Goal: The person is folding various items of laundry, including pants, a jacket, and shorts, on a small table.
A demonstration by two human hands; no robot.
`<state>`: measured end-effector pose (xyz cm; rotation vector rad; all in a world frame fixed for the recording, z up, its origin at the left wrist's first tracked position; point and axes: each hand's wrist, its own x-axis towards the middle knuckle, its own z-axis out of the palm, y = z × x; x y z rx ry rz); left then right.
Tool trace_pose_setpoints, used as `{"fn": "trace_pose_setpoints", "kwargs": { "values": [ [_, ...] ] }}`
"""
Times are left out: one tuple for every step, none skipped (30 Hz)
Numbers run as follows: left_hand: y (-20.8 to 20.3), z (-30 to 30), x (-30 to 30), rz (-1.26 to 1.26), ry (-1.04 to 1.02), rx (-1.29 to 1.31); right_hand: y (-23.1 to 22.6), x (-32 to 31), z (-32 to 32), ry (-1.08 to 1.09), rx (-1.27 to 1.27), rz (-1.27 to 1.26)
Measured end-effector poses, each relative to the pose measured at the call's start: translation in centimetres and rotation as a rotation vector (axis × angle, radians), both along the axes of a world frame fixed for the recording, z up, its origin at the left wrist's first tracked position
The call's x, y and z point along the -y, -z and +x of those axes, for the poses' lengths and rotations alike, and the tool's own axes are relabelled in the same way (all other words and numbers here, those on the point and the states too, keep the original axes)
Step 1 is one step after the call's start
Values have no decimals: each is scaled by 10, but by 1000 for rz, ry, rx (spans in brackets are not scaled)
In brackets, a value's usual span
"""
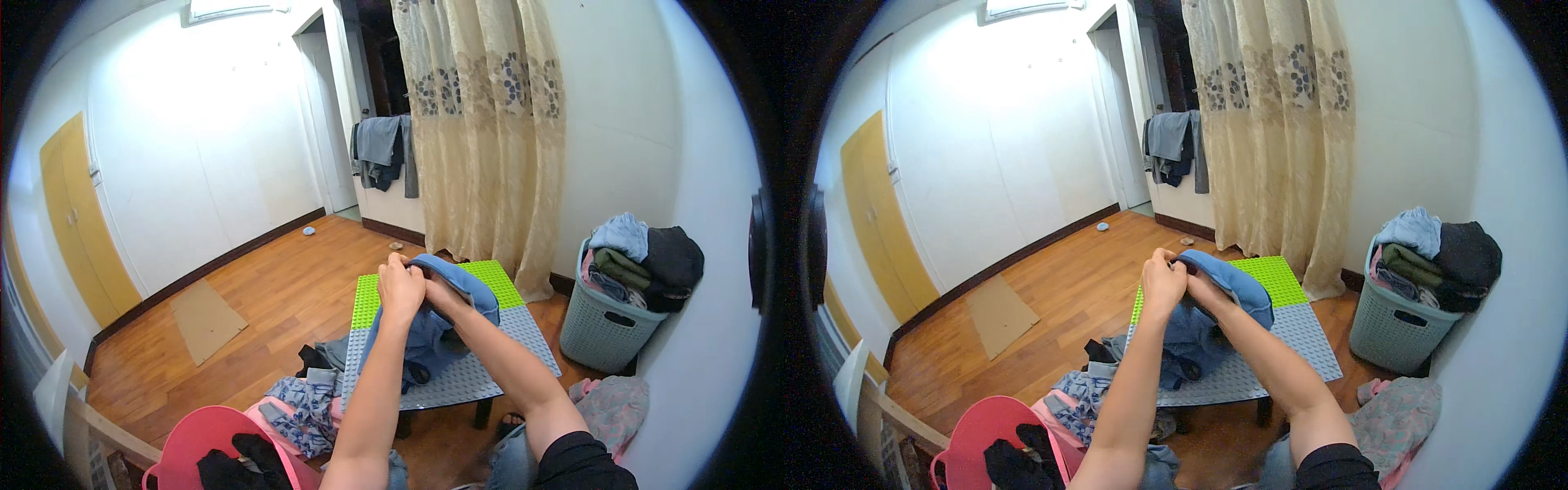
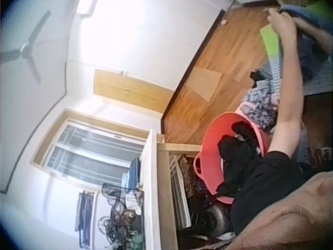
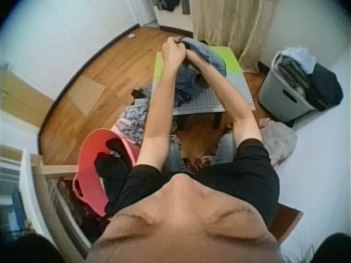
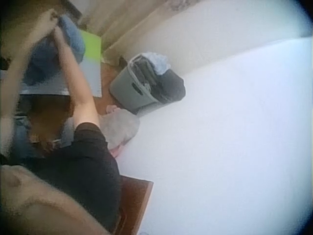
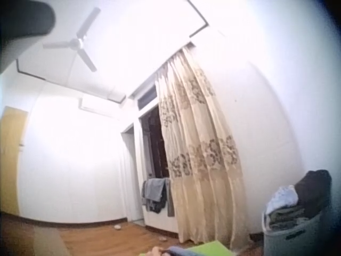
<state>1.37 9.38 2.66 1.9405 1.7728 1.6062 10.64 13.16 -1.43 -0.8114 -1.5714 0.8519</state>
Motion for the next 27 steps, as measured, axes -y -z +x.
{"fn": "trace_pose_setpoints", "kwargs": {
  "values": [
    [2, 0, -1, 5, -4, 1, -2, 3, -6, 28, -9, 72],
    [4, 0, -2, 58, -56, 85, -2, 8, -11, 64, -46, 36],
    [7, -1, -3, 110, -108, 169, -2, 13, -19, 60, -45, 41],
    [10, -1, -5, 123, -108, 237, -1, 17, -26, 35, -122, 10],
    [12, -3, -6, 130, -108, 238, 0, 19, -29, 9, -200, -22],
    [14, -6, -8, 141, -134, 282, -1, 21, -30, 63, -101, -6],
    [15, -7, -8, 150, -158, 325, 1, 18, -31, 63, -101, 0],
    [18, -9, -10, 221, -160, 298, 4, 15, -32, 37, -101, -27],
    [19, -11, -12, 225, -161, 298, 5, 11, -33, 11, -102, -55],
    [19, -11, -12, 257, -149, 275, 5, 11, -34, -3, -127, -57],
    [20, -10, -12, 288, -138, 252, 8, 7, -34, 0, -127, -59],
    [20, -12, -13, 284, -135, 252, 13, 0, -34, -62, -228, -139],
    [14, -15, -9, 297, -94, 188, 17, -4, -36, -128, -331, -222],
    [8, -16, -6, 311, -49, 124, 16, -2, -36, -126, -332, -226],
    [2, -15, -1, 306, -48, 123, 15, -1, -36, -83, -352, -161],
    [-7, -12, 5, 325, 24, 85, 13, 0, -34, -37, -372, -93],
    [-17, -11, 13, 346, 91, 44, 13, 1, -35, -40, -375, -95],
    [-28, -8, 22, 326, 164, 14, 6, -4, -32, -49, -405, -109],
    [-38, -4, 30, 320, 161, 10, -1, -9, -36, -57, -435, -127],
    [-50, 1, 41, 343, 263, -6, -3, -11, -46, -70, -465, -145],
    [-58, 6, 54, 365, 363, -23, -5, -11, -51, -85, -495, -162],
    [-66, 19, 70, 383, 436, -64, -11, -16, -44, -76, -524, -169],
    [-72, 33, 84, 402, 509, -105, -20, -20, -32, -67, -552, -175],
    [-71, 50, 90, 368, 616, -129, -24, -28, -11, -44, -581, -184],
    [-68, 53, 99, 322, 672, -165, -26, -32, -11, -71, -610, -213],
    [-67, 53, 107, 238, 692, -185, -25, -33, -15, -96, -639, -242],
    [-66, 48, 115, 229, 661, -192, -16, -27, -33, -131, -667, -268]
  ]
}}
